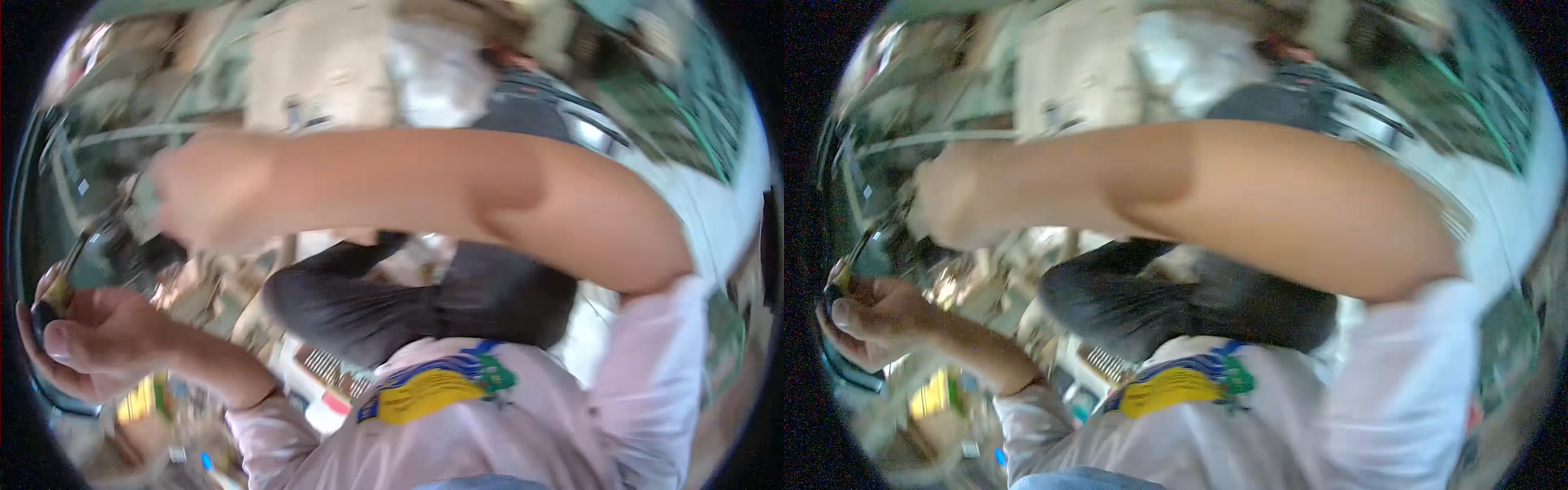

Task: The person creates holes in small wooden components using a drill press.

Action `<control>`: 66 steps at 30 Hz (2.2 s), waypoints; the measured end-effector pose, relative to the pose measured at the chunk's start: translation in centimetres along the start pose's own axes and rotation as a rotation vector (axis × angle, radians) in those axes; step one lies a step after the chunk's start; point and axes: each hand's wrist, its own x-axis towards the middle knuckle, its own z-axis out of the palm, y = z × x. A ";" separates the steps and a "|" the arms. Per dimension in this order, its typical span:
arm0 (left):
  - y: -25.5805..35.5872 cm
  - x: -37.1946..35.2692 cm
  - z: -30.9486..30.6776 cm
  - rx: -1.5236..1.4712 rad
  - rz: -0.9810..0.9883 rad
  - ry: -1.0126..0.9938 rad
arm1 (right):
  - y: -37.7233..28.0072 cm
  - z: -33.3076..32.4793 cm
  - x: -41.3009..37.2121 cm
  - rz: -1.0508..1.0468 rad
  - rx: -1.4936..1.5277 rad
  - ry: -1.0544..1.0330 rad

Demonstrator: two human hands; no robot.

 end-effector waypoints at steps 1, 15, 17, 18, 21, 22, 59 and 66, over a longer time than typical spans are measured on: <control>-0.5 -0.2 -0.5 -0.006 -0.019 0.035 | -0.4 1.7 2.5 0.086 0.141 0.087; 3.0 -1.5 1.7 0.382 -0.081 -0.187 | 0.0 9.1 9.9 0.339 1.616 0.403; 3.0 -1.6 1.8 0.364 -0.055 -0.170 | -0.7 8.9 9.7 0.359 1.683 0.353; 3.0 -1.6 1.8 0.353 -0.034 -0.172 | -0.6 8.9 9.7 0.354 1.674 0.354; 3.2 -1.9 1.9 0.400 -0.081 -0.138 | -0.5 8.8 10.2 0.377 1.769 0.257; 3.1 -1.9 2.1 0.385 -0.083 -0.117 | -0.5 8.7 10.4 0.367 1.772 0.251; 6.8 -25.5 -6.1 -0.057 -1.190 -0.393 | 5.8 1.8 -1.9 0.332 0.011 0.023; 1.6 -22.1 -8.3 -0.109 -1.167 0.203 | 7.9 6.6 0.6 0.155 -0.600 -0.038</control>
